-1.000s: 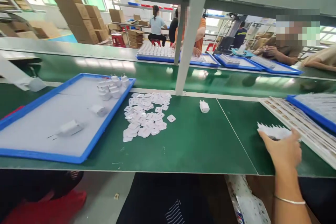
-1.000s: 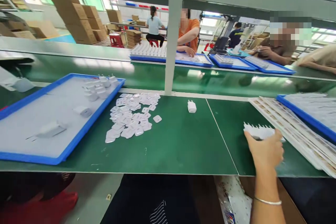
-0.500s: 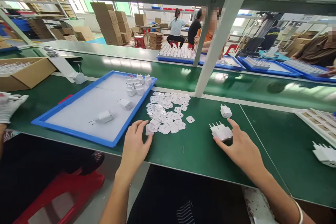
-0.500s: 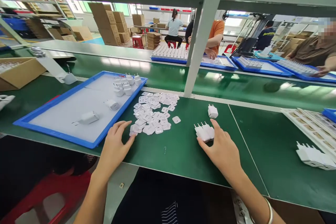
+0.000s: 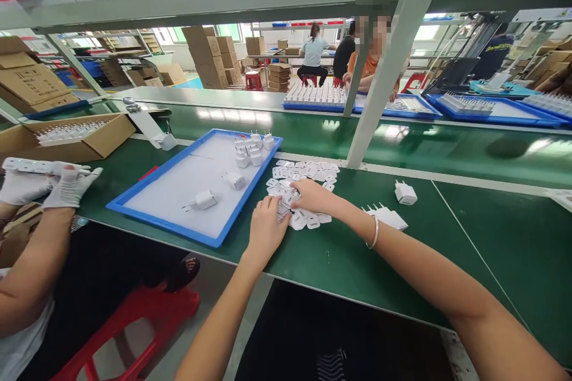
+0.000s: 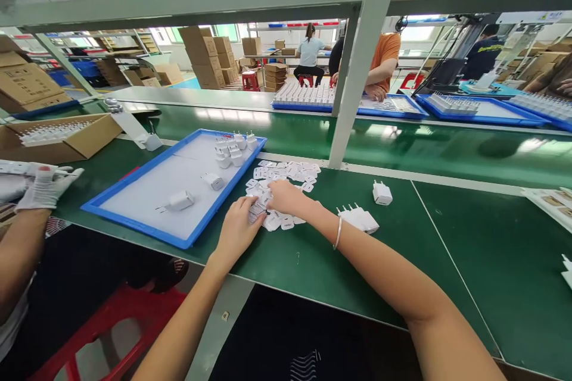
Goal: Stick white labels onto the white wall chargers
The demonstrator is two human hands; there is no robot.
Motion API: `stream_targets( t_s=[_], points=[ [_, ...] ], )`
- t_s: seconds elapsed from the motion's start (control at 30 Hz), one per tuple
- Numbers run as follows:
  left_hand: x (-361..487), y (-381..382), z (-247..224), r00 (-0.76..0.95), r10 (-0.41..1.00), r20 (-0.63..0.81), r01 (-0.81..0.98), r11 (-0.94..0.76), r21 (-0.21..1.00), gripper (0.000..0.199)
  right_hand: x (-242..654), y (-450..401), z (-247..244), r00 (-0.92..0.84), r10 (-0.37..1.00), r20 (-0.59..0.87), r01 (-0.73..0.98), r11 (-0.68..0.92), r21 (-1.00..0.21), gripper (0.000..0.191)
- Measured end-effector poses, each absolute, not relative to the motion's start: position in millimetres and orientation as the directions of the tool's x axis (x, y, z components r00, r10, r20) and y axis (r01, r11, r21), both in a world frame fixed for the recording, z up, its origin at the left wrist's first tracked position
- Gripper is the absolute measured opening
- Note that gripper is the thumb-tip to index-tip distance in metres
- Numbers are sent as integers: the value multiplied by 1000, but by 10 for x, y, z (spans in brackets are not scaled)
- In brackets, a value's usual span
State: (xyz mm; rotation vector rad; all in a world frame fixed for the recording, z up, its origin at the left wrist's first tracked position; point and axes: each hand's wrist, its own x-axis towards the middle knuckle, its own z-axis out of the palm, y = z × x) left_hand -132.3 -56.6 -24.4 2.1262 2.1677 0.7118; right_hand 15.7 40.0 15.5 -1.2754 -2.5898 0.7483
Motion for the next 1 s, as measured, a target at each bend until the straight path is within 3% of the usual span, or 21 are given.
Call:
stream_targets(
  t_s=[0.17, 0.37, 0.5, 0.73, 1.0],
  points=[
    [-1264, -563, -247, -76, 955, 286, 950, -18, 313, 26, 121, 514, 63, -641, 747, -175, 658, 418, -627, 28],
    [-1220, -551, -218, -100, 954, 282, 937, -5, 348, 23, 200, 534, -5, -614, 770, -172, 606, 320, -729, 32],
    [-1207, -564, -212, -110, 955, 275, 915, -11, 403, 29, 187, 538, -65, -604, 780, -164, 585, 294, -756, 23],
    [-1288, -598, -205, -152, 964, 218, 841, 10, 541, 42, 186, 514, -78, -631, 759, -160, 548, 290, -784, 34],
    [-1286, -568, -206, -168, 951, 260, 822, -10, 570, 26, 195, 452, 5, -661, 737, -142, 515, 308, -800, 30]
  ],
)
